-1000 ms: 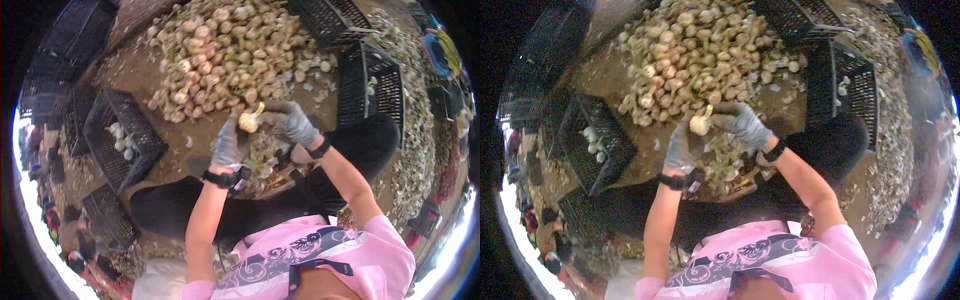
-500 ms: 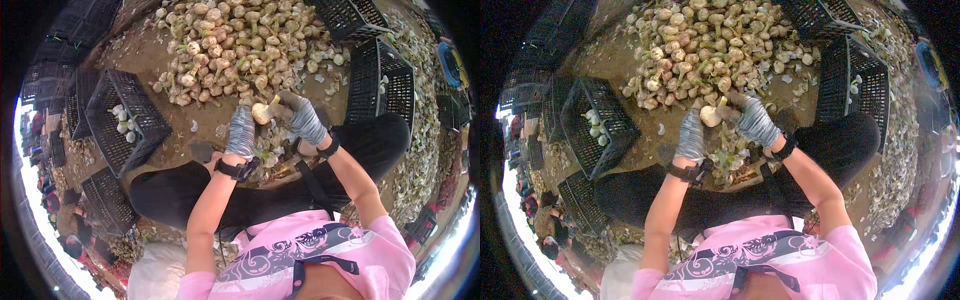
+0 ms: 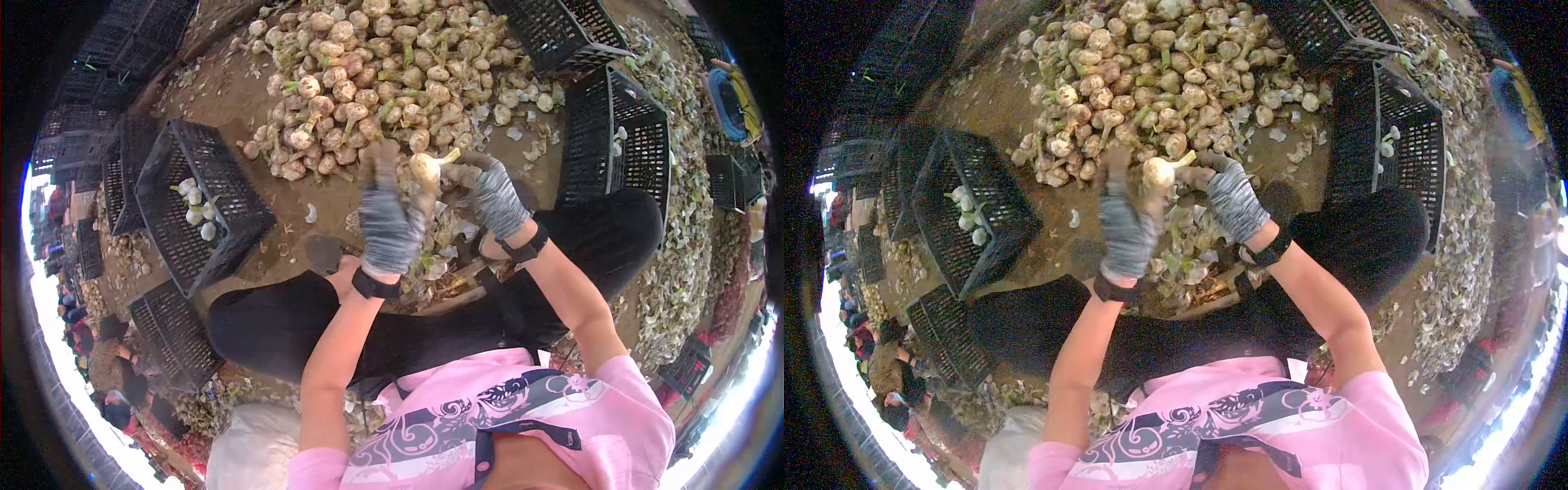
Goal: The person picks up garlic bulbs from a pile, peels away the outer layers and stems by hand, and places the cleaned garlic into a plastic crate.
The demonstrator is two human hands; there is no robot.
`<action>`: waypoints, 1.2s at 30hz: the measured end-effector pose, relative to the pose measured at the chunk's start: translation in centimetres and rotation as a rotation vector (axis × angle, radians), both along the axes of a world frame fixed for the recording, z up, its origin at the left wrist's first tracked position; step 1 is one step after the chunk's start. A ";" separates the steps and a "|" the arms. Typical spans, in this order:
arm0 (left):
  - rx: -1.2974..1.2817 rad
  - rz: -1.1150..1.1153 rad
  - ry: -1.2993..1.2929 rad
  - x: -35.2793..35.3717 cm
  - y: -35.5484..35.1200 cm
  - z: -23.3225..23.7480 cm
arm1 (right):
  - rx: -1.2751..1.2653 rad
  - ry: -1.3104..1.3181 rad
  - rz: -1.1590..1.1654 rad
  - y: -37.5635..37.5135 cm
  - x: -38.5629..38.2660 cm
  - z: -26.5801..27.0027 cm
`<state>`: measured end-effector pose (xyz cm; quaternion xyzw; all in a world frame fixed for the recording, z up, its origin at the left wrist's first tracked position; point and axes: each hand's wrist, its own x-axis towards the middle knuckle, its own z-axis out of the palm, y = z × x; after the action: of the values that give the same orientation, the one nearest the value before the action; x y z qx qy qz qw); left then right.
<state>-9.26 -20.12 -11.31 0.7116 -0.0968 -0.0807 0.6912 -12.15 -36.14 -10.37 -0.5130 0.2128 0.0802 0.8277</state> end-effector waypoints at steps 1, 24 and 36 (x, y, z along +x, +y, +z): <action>0.207 -0.001 -0.214 0.1 -0.4 1.9 | -0.015 0.004 -0.028 0.0 0.2 -0.1; -0.084 -0.144 0.319 0.2 0.3 2.9 | -0.580 -0.344 0.117 -0.6 -0.9 -3.7; -0.042 0.022 0.278 1.1 0.6 2.6 | -0.591 -0.360 0.027 0.9 -0.5 0.2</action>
<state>-8.14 -19.49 -8.73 0.6798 0.0061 -0.1690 0.7136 -12.69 -35.22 -10.19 -0.7392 0.0704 -0.0657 0.6666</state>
